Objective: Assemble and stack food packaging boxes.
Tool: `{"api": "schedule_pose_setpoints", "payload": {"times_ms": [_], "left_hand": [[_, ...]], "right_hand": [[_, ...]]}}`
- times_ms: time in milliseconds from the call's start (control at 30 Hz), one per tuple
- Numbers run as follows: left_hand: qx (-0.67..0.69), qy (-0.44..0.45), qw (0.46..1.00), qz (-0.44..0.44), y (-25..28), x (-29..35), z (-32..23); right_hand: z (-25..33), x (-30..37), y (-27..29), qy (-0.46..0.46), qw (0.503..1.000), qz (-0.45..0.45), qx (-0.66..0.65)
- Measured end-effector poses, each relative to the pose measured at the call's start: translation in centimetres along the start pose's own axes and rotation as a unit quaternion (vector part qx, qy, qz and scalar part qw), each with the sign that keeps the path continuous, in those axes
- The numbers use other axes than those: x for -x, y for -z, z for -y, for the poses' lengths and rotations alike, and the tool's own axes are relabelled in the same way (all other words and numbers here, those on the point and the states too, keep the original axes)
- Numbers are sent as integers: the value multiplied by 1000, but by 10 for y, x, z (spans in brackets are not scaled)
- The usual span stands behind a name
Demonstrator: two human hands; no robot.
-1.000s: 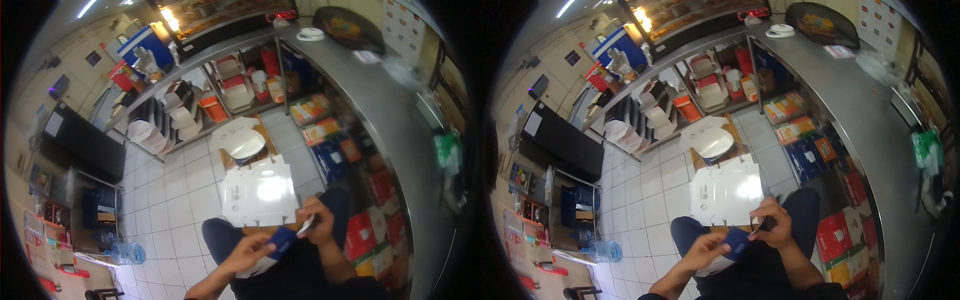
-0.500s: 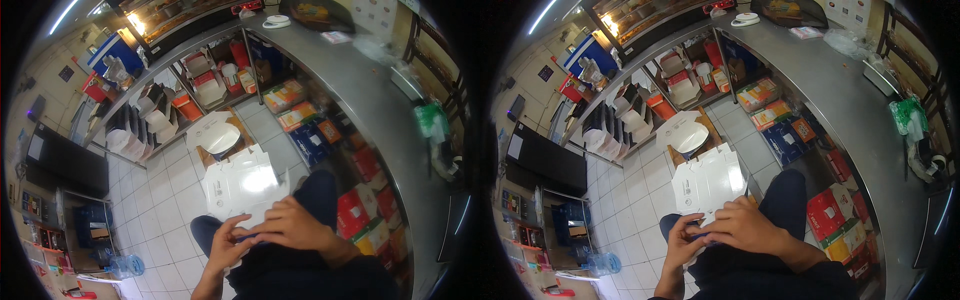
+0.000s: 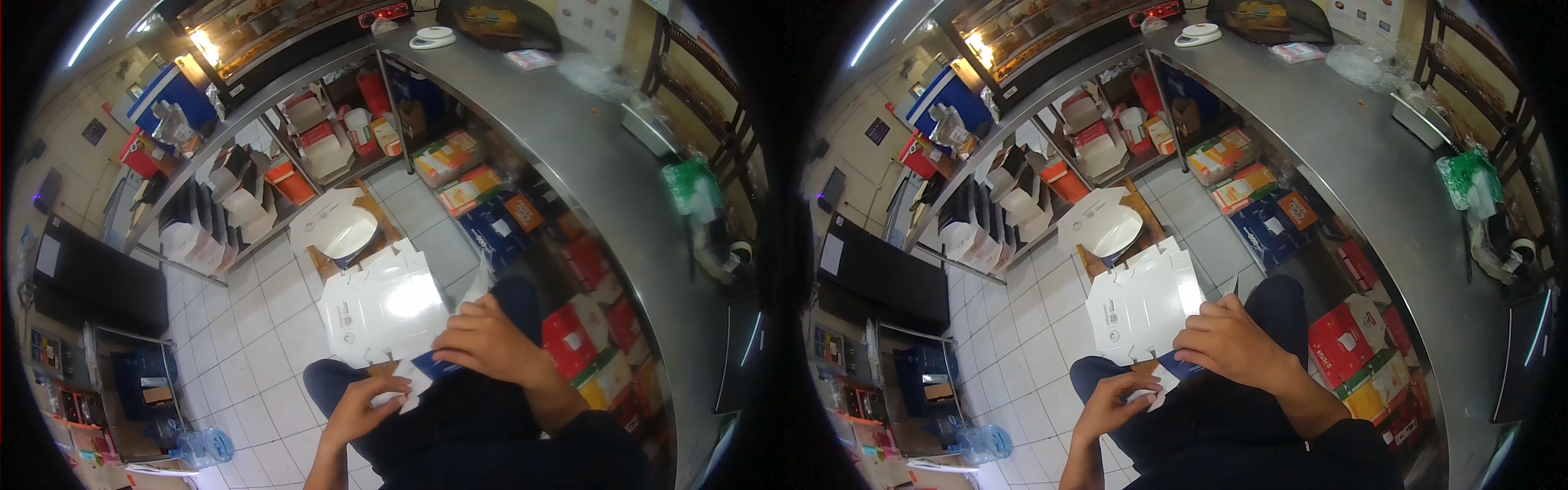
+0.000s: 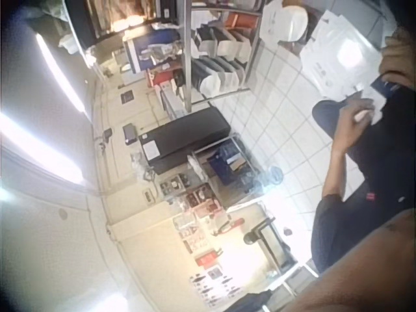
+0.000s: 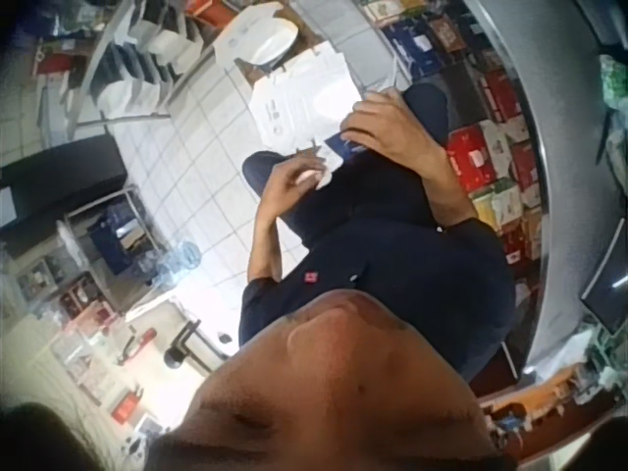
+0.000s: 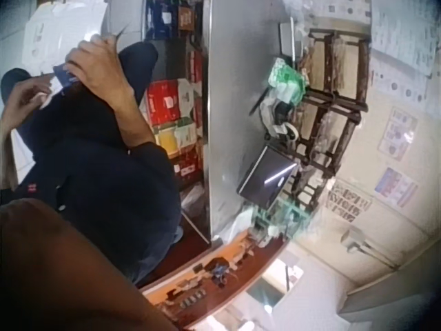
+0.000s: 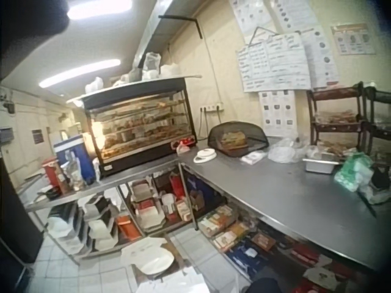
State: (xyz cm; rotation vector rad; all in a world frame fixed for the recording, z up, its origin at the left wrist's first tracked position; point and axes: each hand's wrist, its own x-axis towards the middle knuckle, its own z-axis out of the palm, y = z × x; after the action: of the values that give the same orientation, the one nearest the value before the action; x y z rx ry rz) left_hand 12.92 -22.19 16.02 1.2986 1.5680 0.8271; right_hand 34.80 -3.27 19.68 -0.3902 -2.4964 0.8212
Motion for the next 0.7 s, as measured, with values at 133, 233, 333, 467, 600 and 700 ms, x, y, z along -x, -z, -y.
{"api": "schedule_pose_setpoints", "payload": {"times_ms": [133, 233, 333, 467, 600, 700], "left_hand": [[-19, -56, 998, -34, -14, -2, 6], [6, -48, 994, -102, -15, -8, 13], [61, 16, 986, -155, -12, -8, 14], [-12, 79, 986, -149, -18, -4, 4], [-297, -50, 942, -150, -13, 0, -7], [-264, -79, 955, -109, -3, 0, -14]], "right_hand": [[-3, 1, -6, -8, 999, -39, 6], [-6, 1, -11, 2, 996, -80, 35], [-8, 2, -17, 22, 999, -16, 38], [-3, 3, -34, 53, 996, 44, 60], [4, 4, -59, 69, 994, 86, 13], [4, 5, -68, 60, 977, 155, -133]]}}
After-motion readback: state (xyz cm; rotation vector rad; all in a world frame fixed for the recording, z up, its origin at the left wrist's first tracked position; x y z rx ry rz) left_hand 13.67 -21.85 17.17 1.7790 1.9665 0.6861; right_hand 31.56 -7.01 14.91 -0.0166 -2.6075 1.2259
